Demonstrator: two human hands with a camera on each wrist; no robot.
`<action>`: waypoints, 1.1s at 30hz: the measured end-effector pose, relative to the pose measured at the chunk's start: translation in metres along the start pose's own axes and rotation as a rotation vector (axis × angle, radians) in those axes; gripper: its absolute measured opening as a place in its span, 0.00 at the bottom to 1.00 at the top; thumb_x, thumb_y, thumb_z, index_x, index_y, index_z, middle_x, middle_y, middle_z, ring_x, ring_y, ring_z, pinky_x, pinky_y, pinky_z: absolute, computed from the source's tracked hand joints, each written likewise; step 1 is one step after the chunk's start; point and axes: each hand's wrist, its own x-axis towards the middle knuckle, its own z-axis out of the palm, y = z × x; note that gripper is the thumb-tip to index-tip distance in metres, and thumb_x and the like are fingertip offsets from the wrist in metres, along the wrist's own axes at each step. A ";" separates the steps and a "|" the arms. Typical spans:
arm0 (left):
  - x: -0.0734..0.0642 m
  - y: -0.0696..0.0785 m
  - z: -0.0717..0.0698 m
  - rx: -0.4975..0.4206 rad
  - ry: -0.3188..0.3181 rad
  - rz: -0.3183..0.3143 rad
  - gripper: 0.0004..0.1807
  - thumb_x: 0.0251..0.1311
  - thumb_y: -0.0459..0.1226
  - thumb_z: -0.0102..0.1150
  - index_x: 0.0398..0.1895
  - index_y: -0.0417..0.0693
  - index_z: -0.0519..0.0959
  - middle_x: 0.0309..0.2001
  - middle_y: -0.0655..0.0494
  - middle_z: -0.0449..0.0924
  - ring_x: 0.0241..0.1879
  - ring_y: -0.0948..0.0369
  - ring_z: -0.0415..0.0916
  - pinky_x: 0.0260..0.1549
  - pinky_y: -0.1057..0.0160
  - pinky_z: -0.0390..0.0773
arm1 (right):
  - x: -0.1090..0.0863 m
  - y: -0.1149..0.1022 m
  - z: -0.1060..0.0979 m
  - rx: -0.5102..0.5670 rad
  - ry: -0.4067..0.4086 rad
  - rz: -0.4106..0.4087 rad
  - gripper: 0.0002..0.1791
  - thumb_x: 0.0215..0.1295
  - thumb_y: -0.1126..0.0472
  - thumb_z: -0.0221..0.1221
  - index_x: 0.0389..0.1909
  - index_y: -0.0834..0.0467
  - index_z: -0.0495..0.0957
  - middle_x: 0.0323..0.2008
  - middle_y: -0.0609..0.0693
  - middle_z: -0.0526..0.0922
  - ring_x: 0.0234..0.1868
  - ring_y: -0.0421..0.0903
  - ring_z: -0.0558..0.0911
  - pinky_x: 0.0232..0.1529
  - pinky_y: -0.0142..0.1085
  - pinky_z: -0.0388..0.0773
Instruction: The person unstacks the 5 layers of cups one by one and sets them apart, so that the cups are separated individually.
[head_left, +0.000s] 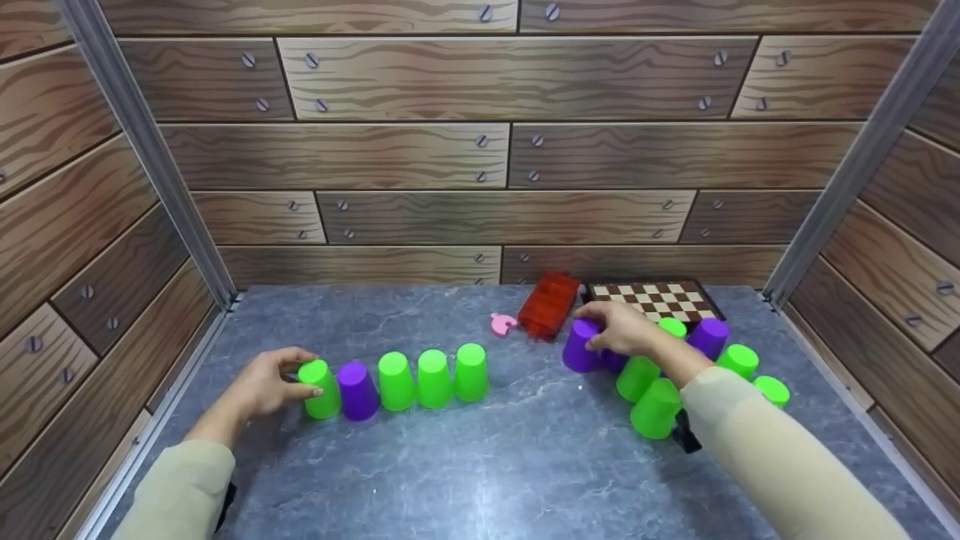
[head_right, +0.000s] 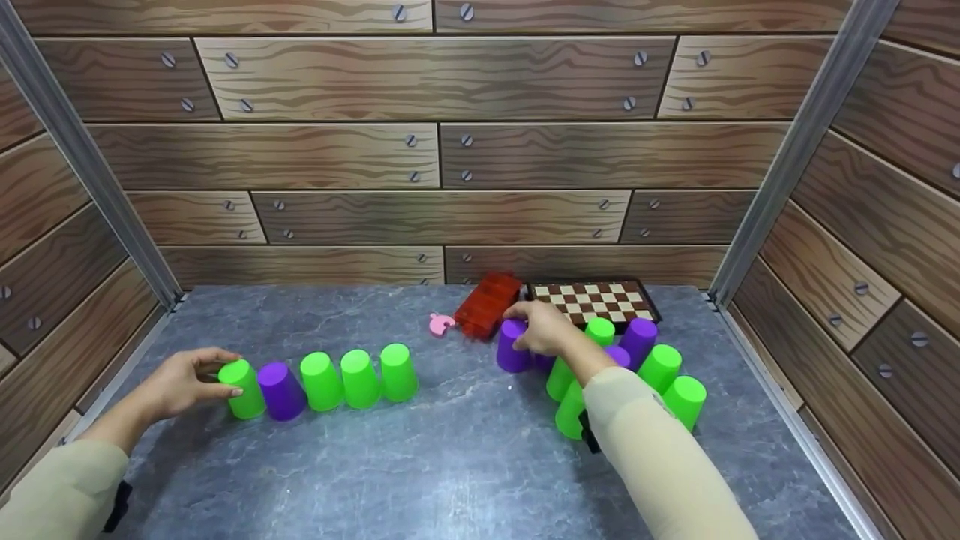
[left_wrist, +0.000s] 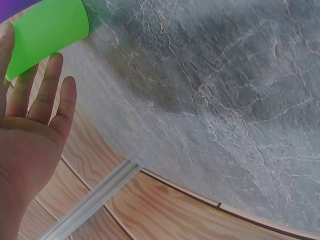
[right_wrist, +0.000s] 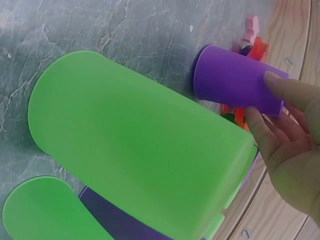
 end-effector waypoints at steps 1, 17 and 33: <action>0.000 0.000 0.000 0.001 -0.001 0.002 0.28 0.57 0.32 0.80 0.60 0.35 0.82 0.54 0.37 0.86 0.57 0.39 0.83 0.52 0.48 0.86 | -0.001 0.000 0.000 -0.001 0.000 0.002 0.31 0.56 0.73 0.73 0.63 0.69 0.79 0.58 0.67 0.84 0.56 0.63 0.84 0.60 0.58 0.81; -0.001 0.002 0.000 0.011 -0.006 -0.016 0.27 0.57 0.33 0.80 0.60 0.36 0.82 0.54 0.38 0.86 0.57 0.40 0.83 0.51 0.48 0.86 | -0.006 -0.001 -0.003 0.028 0.012 0.022 0.31 0.59 0.73 0.72 0.65 0.69 0.78 0.61 0.68 0.82 0.60 0.65 0.82 0.64 0.59 0.78; -0.002 0.003 -0.002 0.002 -0.016 -0.004 0.29 0.57 0.33 0.80 0.61 0.35 0.81 0.55 0.37 0.85 0.58 0.38 0.82 0.50 0.48 0.87 | -0.007 -0.065 -0.013 0.057 0.120 -0.039 0.31 0.65 0.63 0.72 0.69 0.59 0.78 0.65 0.58 0.82 0.65 0.60 0.80 0.67 0.57 0.76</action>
